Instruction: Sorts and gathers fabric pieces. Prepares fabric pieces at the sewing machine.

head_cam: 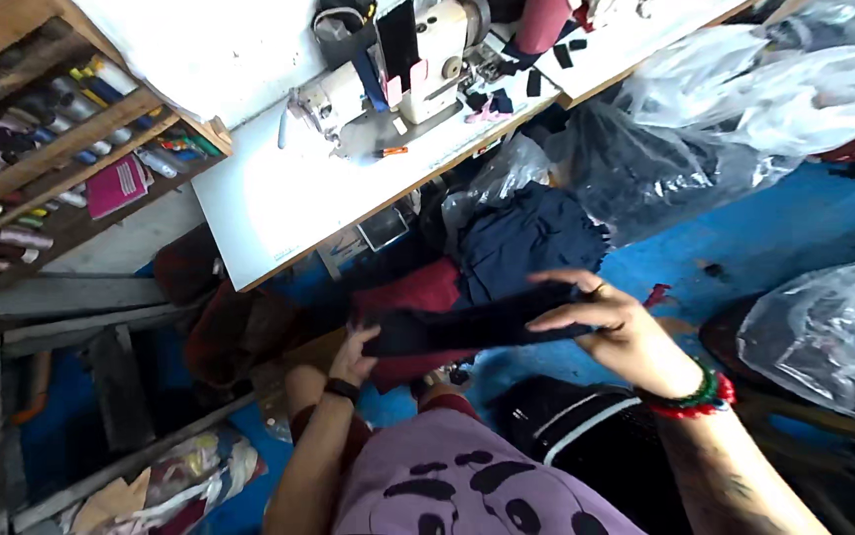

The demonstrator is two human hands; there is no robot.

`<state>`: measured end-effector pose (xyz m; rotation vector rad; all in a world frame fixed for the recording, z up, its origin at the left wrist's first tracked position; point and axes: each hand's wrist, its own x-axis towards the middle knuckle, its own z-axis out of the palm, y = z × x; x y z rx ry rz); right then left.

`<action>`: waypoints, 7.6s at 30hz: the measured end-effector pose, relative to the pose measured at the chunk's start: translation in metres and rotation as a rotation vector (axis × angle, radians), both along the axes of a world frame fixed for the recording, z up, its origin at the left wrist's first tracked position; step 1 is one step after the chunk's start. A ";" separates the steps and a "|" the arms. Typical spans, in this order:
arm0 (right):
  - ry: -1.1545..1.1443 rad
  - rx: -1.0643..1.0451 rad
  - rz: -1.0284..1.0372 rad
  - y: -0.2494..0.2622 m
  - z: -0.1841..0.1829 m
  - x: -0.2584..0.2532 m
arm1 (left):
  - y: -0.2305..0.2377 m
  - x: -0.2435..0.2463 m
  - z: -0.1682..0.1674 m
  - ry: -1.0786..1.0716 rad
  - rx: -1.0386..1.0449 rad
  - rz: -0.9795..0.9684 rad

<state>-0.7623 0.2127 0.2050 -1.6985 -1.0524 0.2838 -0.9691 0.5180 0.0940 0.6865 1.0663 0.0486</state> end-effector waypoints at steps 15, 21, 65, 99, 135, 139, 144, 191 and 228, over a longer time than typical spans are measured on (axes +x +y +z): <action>0.691 0.210 -0.162 0.025 -0.132 -0.005 | 0.093 0.041 0.089 -0.025 0.471 -0.121; 0.978 0.129 -0.278 0.074 -0.135 -0.007 | 0.138 0.040 0.074 0.023 0.492 -0.130; 0.472 -0.776 -0.515 0.461 -0.193 0.192 | 0.451 0.070 -0.082 0.038 0.459 -0.238; 0.170 -0.263 -0.532 0.259 -0.217 0.410 | 0.258 0.324 -0.121 -0.257 0.907 -0.099; 0.081 -0.368 -0.834 0.014 -0.303 0.176 | -0.017 0.317 -0.160 -0.713 0.691 -1.255; -0.064 -0.352 -0.463 0.082 -0.305 0.126 | -0.050 0.336 -0.183 -0.575 0.382 -1.077; 0.236 -0.141 -0.207 0.069 -0.315 0.127 | -0.022 0.327 -0.208 -0.453 0.501 -1.019; -0.104 -0.484 0.106 0.220 -0.368 0.179 | 0.165 0.001 -0.248 0.434 1.015 -0.250; 0.378 -0.711 0.336 0.196 -0.319 0.176 | 0.175 -0.022 -0.207 0.028 0.528 -0.358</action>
